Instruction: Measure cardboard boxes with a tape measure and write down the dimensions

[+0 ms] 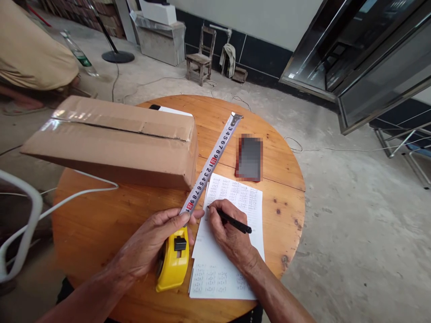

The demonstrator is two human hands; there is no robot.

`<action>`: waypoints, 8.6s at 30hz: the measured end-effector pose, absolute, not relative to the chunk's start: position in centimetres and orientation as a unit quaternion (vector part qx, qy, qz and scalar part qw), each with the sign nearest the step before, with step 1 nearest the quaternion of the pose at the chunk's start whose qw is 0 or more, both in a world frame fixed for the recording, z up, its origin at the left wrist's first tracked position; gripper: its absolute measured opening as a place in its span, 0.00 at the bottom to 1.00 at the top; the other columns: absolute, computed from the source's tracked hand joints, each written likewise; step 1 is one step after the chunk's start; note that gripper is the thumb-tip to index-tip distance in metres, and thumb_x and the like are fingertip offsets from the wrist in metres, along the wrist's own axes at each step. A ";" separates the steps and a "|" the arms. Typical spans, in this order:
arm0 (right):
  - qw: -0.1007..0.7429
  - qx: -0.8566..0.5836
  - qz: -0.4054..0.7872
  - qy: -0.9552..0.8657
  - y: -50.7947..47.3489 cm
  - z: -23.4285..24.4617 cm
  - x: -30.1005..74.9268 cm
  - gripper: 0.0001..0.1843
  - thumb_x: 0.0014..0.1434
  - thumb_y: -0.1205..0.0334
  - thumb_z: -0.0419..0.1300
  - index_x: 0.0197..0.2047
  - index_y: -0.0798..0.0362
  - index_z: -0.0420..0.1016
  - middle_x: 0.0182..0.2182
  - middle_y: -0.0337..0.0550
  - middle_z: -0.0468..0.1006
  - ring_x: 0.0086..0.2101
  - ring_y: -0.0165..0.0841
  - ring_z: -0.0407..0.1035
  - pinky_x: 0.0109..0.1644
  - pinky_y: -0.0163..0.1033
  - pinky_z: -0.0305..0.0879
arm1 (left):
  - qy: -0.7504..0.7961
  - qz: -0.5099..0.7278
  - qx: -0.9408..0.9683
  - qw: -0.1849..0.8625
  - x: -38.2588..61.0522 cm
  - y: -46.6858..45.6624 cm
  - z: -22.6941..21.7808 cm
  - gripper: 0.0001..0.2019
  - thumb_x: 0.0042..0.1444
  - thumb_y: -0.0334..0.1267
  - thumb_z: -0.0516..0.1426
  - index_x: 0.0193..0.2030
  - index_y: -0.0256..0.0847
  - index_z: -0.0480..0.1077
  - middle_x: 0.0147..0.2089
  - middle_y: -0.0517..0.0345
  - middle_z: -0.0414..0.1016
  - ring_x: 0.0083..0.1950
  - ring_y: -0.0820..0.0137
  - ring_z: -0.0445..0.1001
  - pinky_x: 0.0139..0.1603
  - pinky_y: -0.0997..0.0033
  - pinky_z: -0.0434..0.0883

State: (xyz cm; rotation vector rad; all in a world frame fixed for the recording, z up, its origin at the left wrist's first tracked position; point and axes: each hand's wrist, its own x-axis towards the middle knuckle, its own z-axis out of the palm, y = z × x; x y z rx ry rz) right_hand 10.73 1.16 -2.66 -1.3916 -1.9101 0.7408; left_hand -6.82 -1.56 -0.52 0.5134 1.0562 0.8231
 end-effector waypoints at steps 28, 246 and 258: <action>0.355 -0.552 0.298 -0.693 1.0 -2.2 10.6 0.08 0.60 0.63 0.54 0.30 0.53 0.70 0.20 0.35 0.68 0.20 0.26 0.60 0.24 0.31 0.58 | 0.471 0.368 0.254 0.761 -6.9 -1.6 -0.2 0.11 0.58 0.44 0.56 0.35 0.38 0.72 0.24 0.57 0.73 0.25 0.72 0.69 0.29 0.74 0.66; 0.395 -0.575 0.355 -0.623 -1.6 -0.6 15.1 0.10 0.62 0.54 0.56 0.43 0.49 0.72 0.36 0.41 0.76 0.37 0.34 0.72 0.43 0.39 0.67 | 0.446 0.382 0.276 0.761 -7.1 -1.6 -0.4 0.10 0.54 0.42 0.59 0.30 0.36 0.71 0.22 0.59 0.73 0.23 0.73 0.69 0.28 0.74 0.65; 0.379 -0.533 0.301 -0.694 -2.2 -1.8 16.7 0.11 0.63 0.57 0.53 0.44 0.50 0.72 0.43 0.44 0.76 0.43 0.36 0.71 0.48 0.40 0.67 | 0.480 0.389 0.273 0.737 -6.2 -4.2 1.0 0.12 0.49 0.45 0.62 0.29 0.37 0.73 0.21 0.61 0.73 0.22 0.74 0.68 0.26 0.76 0.64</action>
